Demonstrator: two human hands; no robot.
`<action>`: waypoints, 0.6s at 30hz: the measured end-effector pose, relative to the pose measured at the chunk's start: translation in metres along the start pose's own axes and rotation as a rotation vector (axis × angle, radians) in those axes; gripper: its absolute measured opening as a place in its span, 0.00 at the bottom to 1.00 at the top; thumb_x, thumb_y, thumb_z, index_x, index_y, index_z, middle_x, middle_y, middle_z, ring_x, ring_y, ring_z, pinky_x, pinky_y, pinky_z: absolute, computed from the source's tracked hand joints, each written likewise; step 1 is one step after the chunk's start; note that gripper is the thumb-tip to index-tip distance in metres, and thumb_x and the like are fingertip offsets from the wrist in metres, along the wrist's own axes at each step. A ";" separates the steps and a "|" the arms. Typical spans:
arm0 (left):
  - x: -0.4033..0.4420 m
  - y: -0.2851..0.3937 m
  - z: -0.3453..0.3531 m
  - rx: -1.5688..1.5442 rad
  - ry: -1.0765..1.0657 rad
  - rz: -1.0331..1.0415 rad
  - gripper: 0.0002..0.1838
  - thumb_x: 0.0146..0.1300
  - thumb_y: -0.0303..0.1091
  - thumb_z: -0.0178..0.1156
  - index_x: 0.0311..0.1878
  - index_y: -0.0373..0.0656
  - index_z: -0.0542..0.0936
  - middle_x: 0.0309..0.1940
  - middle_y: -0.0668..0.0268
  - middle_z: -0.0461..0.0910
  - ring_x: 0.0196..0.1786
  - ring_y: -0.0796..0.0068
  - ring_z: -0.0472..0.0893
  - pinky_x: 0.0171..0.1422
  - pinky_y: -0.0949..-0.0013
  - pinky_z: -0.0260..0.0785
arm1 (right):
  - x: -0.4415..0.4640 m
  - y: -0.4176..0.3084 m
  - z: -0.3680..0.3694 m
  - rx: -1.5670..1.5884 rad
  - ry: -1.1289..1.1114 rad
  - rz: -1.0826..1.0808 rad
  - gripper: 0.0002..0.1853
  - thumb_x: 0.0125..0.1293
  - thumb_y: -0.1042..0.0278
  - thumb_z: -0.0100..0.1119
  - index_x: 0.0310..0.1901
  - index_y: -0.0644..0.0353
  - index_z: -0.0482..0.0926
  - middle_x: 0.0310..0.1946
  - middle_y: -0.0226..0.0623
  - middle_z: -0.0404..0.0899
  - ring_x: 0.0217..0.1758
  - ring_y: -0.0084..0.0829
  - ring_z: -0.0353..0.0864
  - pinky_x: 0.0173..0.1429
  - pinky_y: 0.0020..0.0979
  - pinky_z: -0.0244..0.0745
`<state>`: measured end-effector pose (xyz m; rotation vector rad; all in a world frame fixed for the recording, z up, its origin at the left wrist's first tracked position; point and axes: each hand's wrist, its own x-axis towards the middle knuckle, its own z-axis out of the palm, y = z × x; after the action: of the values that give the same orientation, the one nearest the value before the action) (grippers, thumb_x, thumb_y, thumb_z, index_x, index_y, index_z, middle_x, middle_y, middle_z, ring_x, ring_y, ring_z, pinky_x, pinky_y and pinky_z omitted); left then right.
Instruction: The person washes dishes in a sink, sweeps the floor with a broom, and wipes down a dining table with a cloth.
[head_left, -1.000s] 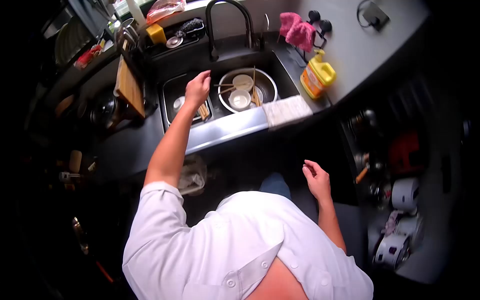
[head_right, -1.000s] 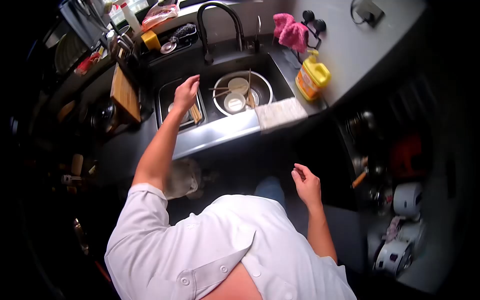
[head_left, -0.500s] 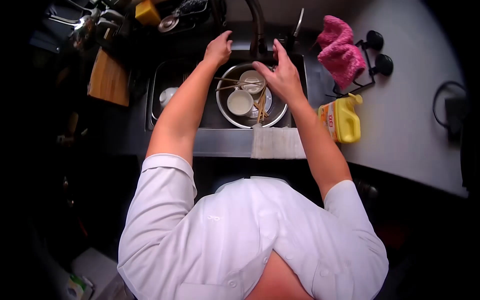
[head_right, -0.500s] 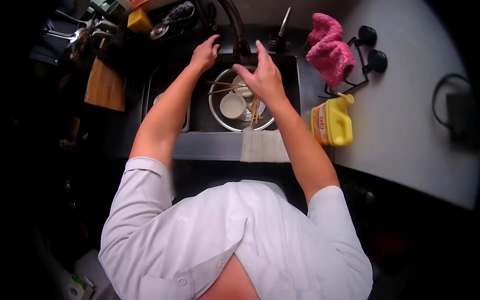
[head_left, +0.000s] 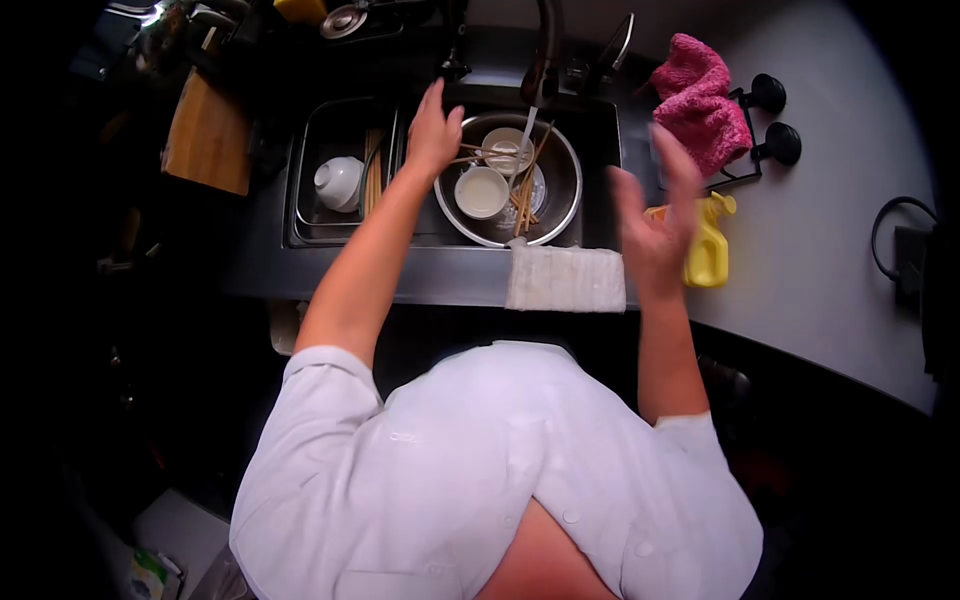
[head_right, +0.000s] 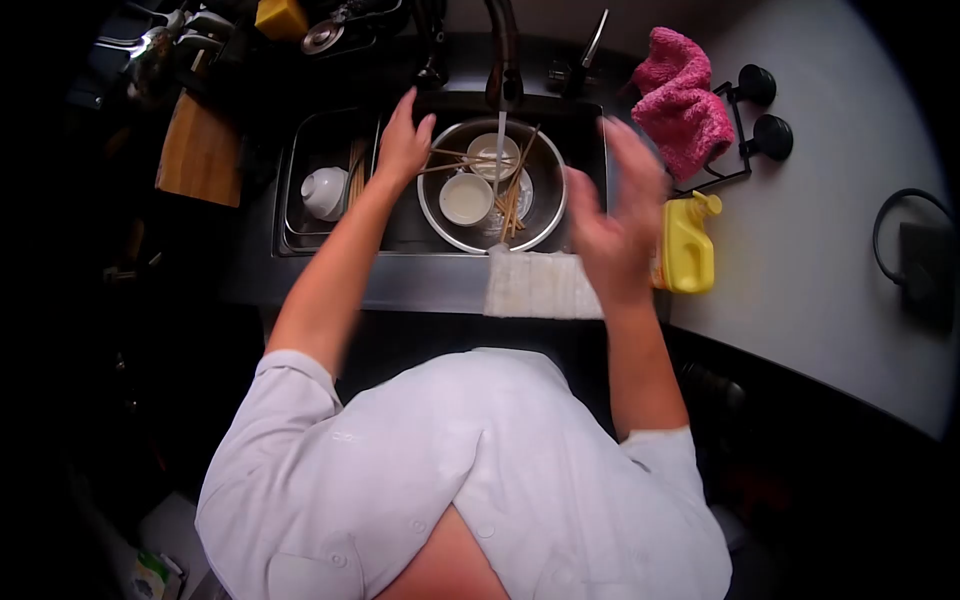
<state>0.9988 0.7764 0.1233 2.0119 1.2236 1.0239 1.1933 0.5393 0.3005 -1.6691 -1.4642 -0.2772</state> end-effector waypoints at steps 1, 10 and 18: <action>-0.028 0.007 -0.010 -0.020 -0.020 -0.082 0.28 0.70 0.36 0.58 0.70 0.34 0.68 0.67 0.44 0.72 0.69 0.43 0.71 0.73 0.56 0.64 | -0.011 0.006 -0.029 -0.125 0.073 -0.039 0.32 0.60 0.68 0.70 0.67 0.58 0.73 0.58 0.44 0.78 0.60 0.45 0.76 0.69 0.43 0.67; -0.244 0.032 -0.064 -0.012 -0.173 -0.160 0.16 0.68 0.28 0.59 0.58 0.37 0.79 0.61 0.50 0.78 0.63 0.49 0.78 0.64 0.60 0.72 | -0.072 0.113 -0.104 -0.668 -0.422 0.392 0.45 0.61 0.73 0.55 0.80 0.35 0.53 0.43 0.43 0.77 0.41 0.49 0.80 0.49 0.44 0.78; -0.298 0.017 -0.107 0.032 -0.031 -0.254 0.09 0.68 0.25 0.58 0.49 0.38 0.83 0.53 0.53 0.83 0.55 0.52 0.83 0.58 0.61 0.76 | -0.049 0.096 -0.073 -0.273 -0.385 0.537 0.46 0.57 0.75 0.50 0.79 0.28 0.56 0.34 0.48 0.83 0.27 0.48 0.79 0.41 0.44 0.76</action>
<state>0.8311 0.5080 0.1009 1.8300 1.4429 0.8513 1.2916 0.4601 0.2674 -2.3640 -1.2124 0.1590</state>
